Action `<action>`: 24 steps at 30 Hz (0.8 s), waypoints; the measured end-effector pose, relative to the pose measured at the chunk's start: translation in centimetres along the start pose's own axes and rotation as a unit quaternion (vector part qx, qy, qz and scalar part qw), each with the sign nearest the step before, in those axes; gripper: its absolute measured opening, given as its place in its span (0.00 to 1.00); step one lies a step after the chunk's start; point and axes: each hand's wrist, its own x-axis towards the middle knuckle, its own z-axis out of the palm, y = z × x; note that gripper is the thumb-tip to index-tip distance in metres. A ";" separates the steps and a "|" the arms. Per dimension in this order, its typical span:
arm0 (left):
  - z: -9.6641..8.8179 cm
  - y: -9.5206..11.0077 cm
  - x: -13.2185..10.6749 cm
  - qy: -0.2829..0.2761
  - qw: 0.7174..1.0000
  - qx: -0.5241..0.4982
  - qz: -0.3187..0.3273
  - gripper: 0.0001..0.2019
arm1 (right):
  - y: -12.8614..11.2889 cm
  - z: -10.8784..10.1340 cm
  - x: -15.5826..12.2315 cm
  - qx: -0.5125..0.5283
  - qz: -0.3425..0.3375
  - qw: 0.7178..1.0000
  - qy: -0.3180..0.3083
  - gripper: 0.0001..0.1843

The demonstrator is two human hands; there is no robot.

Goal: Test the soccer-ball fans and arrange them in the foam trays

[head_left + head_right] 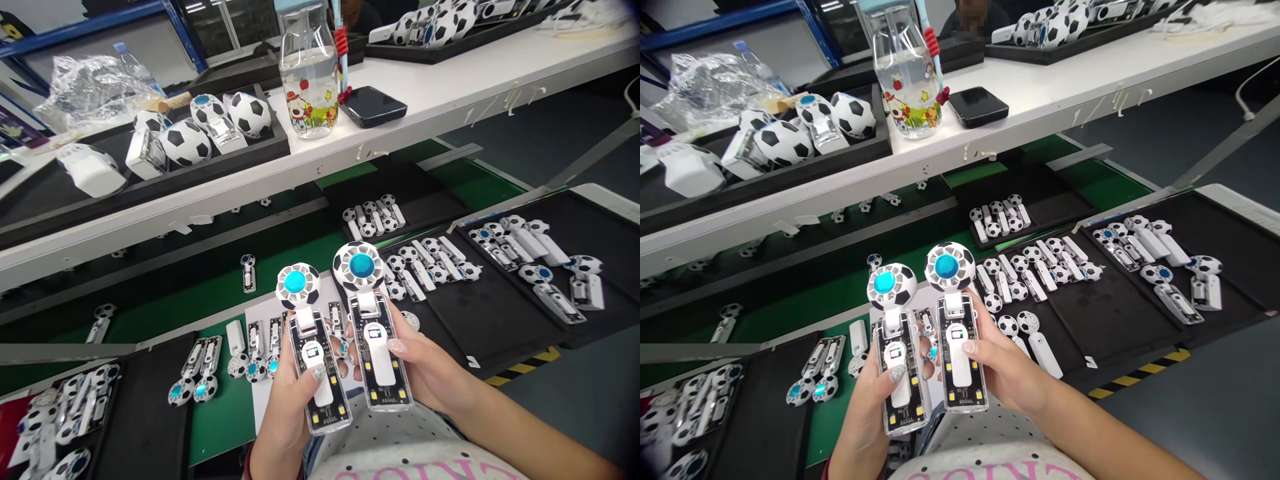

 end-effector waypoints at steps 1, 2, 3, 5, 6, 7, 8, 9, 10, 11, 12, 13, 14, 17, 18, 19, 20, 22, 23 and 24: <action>0.0 0.0 0.0 -0.004 1.000 -0.002 0.003 0.32 | 0.1 -0.1 0.0 -0.007 0.005 1.000 0.013 0.42; -0.1 0.0 0.0 -0.010 1.000 -0.008 0.006 0.31 | 0.2 -0.2 0.0 -0.011 0.009 1.000 0.023 0.42; -0.1 0.0 0.0 -0.016 1.000 -0.015 0.006 0.30 | 0.2 -0.3 0.0 -0.012 0.008 0.999 0.030 0.42; -0.3 0.0 0.0 -0.022 0.999 -0.024 0.002 0.29 | 0.3 -0.5 0.0 -0.004 0.003 0.999 0.034 0.39; -0.4 0.0 0.0 -0.023 0.999 -0.026 -0.001 0.29 | 0.4 -0.5 -0.1 0.000 -0.001 0.999 0.034 0.37; -0.5 0.0 0.0 -0.022 0.999 -0.025 -0.001 0.29 | 0.4 -0.5 -0.1 0.003 -0.003 0.999 0.034 0.35; -0.6 0.0 -0.1 -0.022 1.000 -0.022 0.000 0.30 | 0.5 -0.6 -0.1 0.003 -0.004 0.999 0.034 0.34; -0.7 0.0 -0.1 -0.024 1.000 -0.019 0.000 0.31 | 0.6 -0.6 -0.2 0.002 -0.006 0.999 0.037 0.33; -0.7 0.1 -0.1 -0.027 1.000 -0.017 0.002 0.32 | 0.7 -0.7 -0.2 0.001 -0.009 0.999 0.042 0.33; -0.6 0.1 -0.1 -0.028 0.999 -0.016 0.005 0.33 | 0.8 -0.8 -0.2 -0.001 -0.010 0.999 0.046 0.34; -0.6 0.2 -0.2 -0.026 0.999 -0.016 0.008 0.34 | 0.9 -0.8 -0.3 -0.003 -0.010 0.999 0.051 0.35; -0.5 0.3 -0.2 -0.023 1.000 -0.017 0.011 0.34 | 0.9 -0.9 -0.3 -0.004 -0.008 0.998 0.054 0.36; -0.5 0.3 -0.3 -0.019 1.000 -0.018 0.013 0.34 | 1.0 -0.9 -0.3 -0.004 -0.005 0.998 0.058 0.38; -0.5 0.4 -0.4 -0.009 1.000 -0.011 0.018 0.34 | 0.9 -0.5 -0.5 -0.009 0.004 0.997 0.080 0.41; -0.6 0.4 -0.5 -0.013 1.000 -0.009 0.021 0.34 | 0.9 -0.3 -0.5 -0.012 0.006 0.996 0.087 0.41; -0.7 0.4 -0.5 -0.018 1.000 -0.009 0.023 0.34 | 0.8 0.0 -0.6 -0.014 0.007 0.996 0.092 0.41; -0.8 0.3 -0.5 -0.024 0.999 -0.009 0.024 0.33 | 0.7 0.2 -0.7 -0.015 0.008 0.995 0.095 0.40; -1.0 0.2 -0.5 -0.031 0.999 -0.010 0.027 0.31 | 0.6 0.6 -0.8 -0.016 0.008 0.995 0.098 0.40; -1.0 0.2 -0.5 -0.031 0.999 -0.009 0.028 0.29 | 0.6 0.7 -0.9 -0.015 0.008 0.995 0.099 0.40; -1.0 0.2 -0.5 -0.030 0.999 -0.009 0.030 0.26 | 0.6 0.7 -1.0 -0.015 0.007 0.995 0.102 0.41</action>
